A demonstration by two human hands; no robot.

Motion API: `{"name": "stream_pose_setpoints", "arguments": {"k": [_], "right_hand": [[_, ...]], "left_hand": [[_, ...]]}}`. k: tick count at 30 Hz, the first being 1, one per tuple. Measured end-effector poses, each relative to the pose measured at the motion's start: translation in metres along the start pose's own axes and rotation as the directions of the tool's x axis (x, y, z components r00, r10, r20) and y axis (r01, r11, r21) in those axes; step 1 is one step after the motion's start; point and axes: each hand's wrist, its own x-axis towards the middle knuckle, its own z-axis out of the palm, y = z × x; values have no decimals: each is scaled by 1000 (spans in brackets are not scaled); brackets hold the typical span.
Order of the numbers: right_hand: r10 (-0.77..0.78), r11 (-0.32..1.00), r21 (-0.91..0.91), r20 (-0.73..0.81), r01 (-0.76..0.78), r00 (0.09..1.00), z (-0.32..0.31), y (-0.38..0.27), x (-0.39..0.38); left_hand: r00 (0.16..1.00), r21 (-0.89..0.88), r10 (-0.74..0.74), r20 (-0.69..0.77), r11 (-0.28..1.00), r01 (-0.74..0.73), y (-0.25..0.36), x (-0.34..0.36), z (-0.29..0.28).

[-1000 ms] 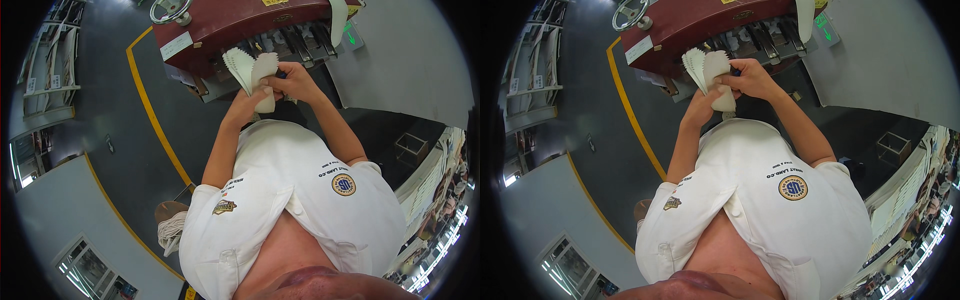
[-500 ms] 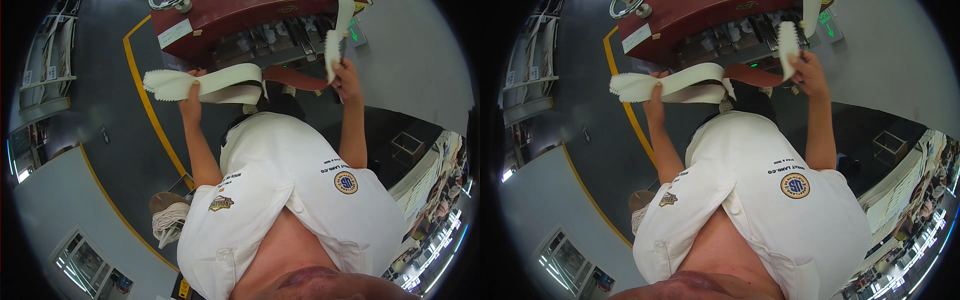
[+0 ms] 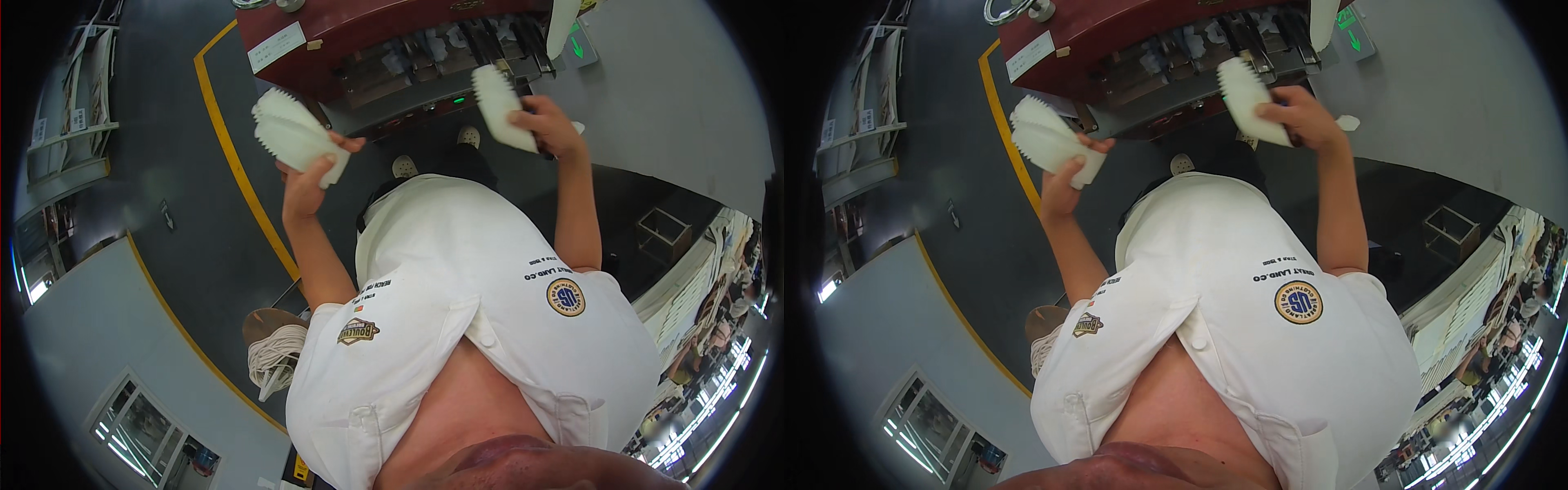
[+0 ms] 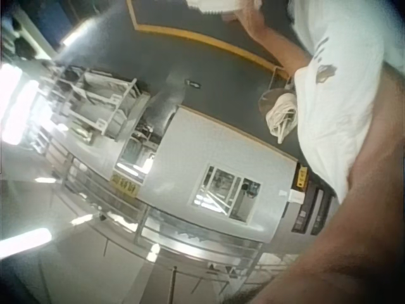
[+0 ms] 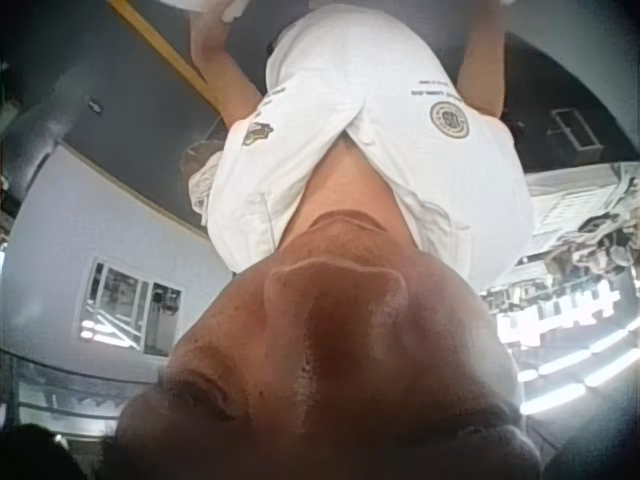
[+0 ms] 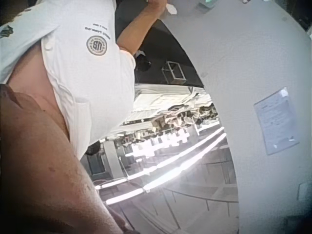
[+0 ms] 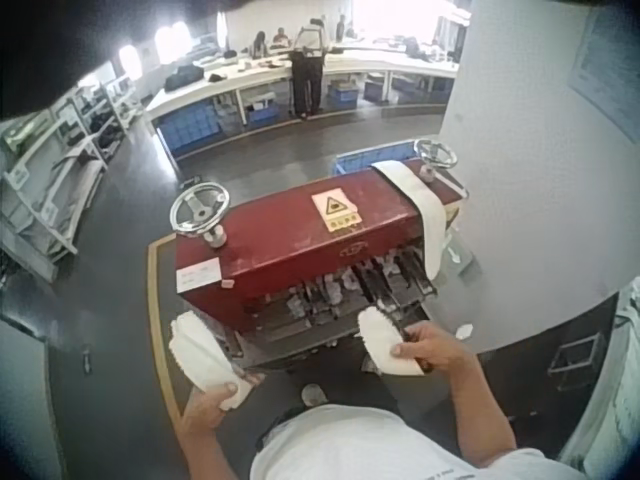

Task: Trimming and skiving curved leather shoe components using a machine in a workshop.

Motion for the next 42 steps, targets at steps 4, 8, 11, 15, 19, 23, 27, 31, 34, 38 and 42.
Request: {"name": "stream_pose_setpoints", "arguments": {"k": [4, 8, 11, 15, 19, 23, 27, 31, 34, 38, 42], "right_hand": [[56, 998, 16, 0, -56, 998, 59, -12, 31], [166, 916, 374, -28, -144, 986, 65, 10, 71], [239, 762, 596, 104, -253, 966, 61, 18, 89], [250, 748, 598, 152, -290, 956, 64, 17, 99], [219, 840, 488, 97, -238, 971, 59, 21, 108], [75, 988, 141, -99, -60, 992, 63, 22, 116], [-115, 979, -198, -313, 54, 943, 63, 37, 133], [-231, 922, -380, -379, 77, 896, 67, 34, 141], [-310, 869, -488, -401, 85, 862, 68, 35, 145], [-163, 967, -244, -365, 75, 916, 71, 43, 123], [-269, 920, -380, -439, 94, 858, 80, 45, 125]], "left_hand": [[989, 65, -139, 42, 989, 136, -14, 27, 51], [963, 64, -269, -30, 961, 270, -40, 61, 72], [949, 18, -315, -29, 949, 316, -55, 76, 74], [910, -39, -414, -34, 910, 412, -62, 85, 77], [897, -36, -433, -88, 901, 432, -76, 90, 75], [901, -24, -420, -112, 907, 420, -88, 95, 72], [890, 1, -419, -183, 905, 426, -93, 99, 76], [892, 92, -381, -242, 907, 412, -97, 104, 74], [897, 200, -359, -259, 888, 413, -100, 108, 73], [882, 188, -320, -347, 897, 400, -100, 109, 79], [875, 245, -236, -423, 900, 361, -102, 118, 78]]}}
